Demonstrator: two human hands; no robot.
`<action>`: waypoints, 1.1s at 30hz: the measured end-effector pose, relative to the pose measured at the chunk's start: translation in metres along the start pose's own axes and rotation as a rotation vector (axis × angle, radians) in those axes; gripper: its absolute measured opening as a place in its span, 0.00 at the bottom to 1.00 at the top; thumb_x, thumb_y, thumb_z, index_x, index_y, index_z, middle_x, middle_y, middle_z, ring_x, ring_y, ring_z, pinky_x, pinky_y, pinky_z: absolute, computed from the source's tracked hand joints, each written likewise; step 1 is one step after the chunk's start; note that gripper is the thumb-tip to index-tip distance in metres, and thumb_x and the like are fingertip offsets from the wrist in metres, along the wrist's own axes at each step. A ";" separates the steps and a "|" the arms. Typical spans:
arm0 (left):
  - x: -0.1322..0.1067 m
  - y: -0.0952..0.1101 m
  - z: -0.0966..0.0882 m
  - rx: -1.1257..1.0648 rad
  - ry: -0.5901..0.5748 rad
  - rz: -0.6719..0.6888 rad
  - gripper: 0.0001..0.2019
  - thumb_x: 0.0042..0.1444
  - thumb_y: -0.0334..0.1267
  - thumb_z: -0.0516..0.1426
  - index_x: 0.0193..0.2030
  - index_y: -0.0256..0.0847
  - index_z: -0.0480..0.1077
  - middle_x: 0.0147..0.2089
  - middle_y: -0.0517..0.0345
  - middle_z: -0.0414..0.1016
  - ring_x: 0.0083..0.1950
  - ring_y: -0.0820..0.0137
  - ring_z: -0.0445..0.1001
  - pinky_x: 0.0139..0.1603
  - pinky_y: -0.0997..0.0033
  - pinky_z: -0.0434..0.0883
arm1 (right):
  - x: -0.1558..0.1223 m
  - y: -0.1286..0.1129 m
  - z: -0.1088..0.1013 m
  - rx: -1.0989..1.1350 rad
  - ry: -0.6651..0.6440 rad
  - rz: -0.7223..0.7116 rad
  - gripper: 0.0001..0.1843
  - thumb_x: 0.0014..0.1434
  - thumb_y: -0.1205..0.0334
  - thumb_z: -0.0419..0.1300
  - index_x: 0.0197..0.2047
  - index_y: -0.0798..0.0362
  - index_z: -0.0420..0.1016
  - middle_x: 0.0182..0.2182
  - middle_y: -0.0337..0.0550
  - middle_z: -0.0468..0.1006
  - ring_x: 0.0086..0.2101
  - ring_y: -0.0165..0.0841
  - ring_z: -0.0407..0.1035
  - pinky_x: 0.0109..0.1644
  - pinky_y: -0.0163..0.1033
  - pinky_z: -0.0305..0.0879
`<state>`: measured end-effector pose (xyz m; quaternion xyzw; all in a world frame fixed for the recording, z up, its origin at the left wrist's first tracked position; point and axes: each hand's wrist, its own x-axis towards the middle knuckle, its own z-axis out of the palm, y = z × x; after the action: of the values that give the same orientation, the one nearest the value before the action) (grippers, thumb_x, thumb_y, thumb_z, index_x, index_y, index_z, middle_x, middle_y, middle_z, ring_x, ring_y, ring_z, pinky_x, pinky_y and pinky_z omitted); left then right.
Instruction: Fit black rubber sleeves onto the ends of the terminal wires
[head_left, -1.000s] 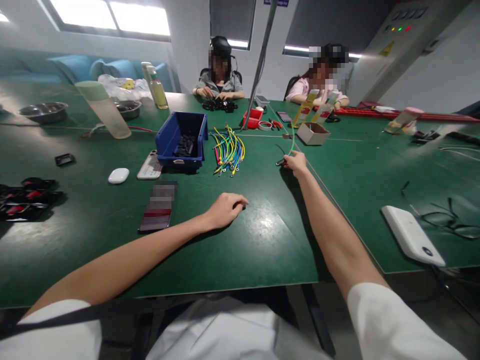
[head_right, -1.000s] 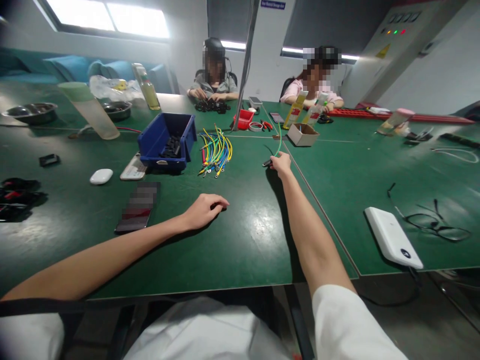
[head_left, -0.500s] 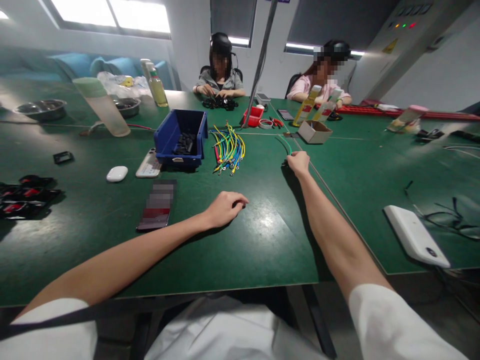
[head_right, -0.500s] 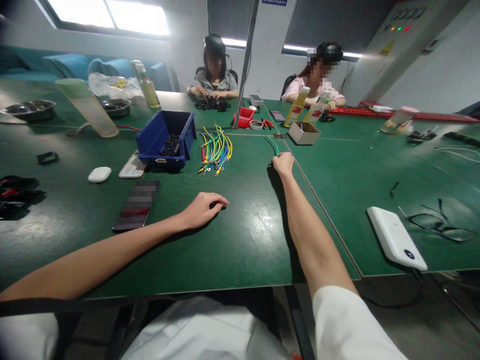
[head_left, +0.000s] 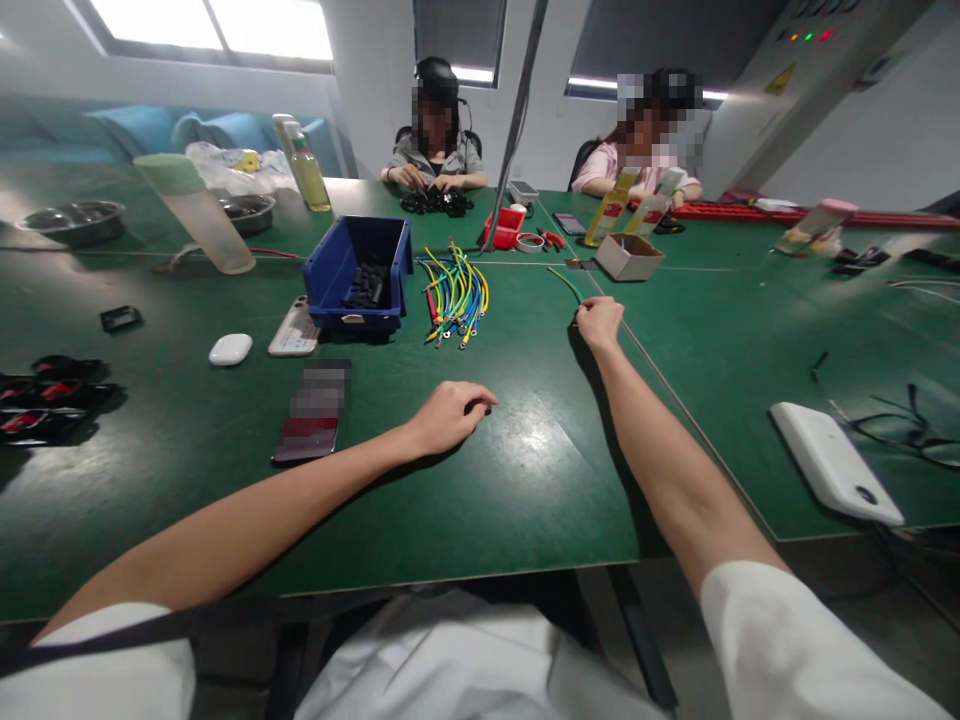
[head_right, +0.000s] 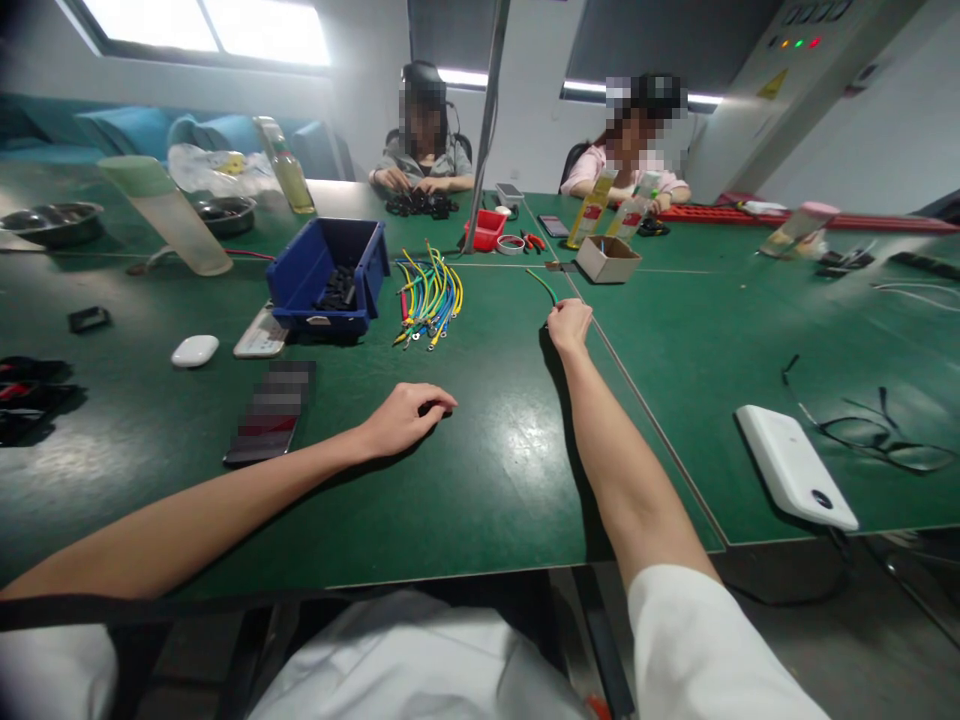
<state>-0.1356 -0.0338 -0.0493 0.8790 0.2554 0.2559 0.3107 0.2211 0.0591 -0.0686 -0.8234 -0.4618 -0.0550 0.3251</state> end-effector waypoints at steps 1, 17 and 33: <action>0.000 0.000 0.000 0.001 -0.002 -0.001 0.13 0.59 0.27 0.51 0.42 0.37 0.77 0.41 0.54 0.80 0.42 0.68 0.78 0.48 0.69 0.72 | 0.000 0.001 0.000 0.004 0.004 0.005 0.16 0.56 0.68 0.55 0.42 0.65 0.80 0.41 0.66 0.80 0.46 0.48 0.74 0.57 0.52 0.64; -0.001 0.002 0.001 -0.041 0.042 -0.007 0.11 0.58 0.29 0.53 0.41 0.38 0.77 0.40 0.55 0.81 0.40 0.69 0.78 0.44 0.70 0.73 | 0.000 0.003 -0.002 0.089 0.041 0.061 0.14 0.58 0.65 0.58 0.43 0.63 0.80 0.41 0.62 0.80 0.44 0.44 0.74 0.56 0.49 0.65; 0.031 -0.003 -0.075 0.148 0.923 -0.093 0.04 0.61 0.32 0.52 0.38 0.35 0.67 0.36 0.56 0.75 0.38 0.73 0.73 0.42 0.73 0.69 | -0.020 -0.046 -0.007 0.229 0.198 0.029 0.16 0.55 0.67 0.49 0.43 0.57 0.73 0.35 0.50 0.79 0.36 0.38 0.72 0.46 0.41 0.65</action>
<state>-0.1589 0.0185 0.0082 0.6808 0.4237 0.5868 0.1125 0.1749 0.0574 -0.0483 -0.7780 -0.4187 -0.0783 0.4618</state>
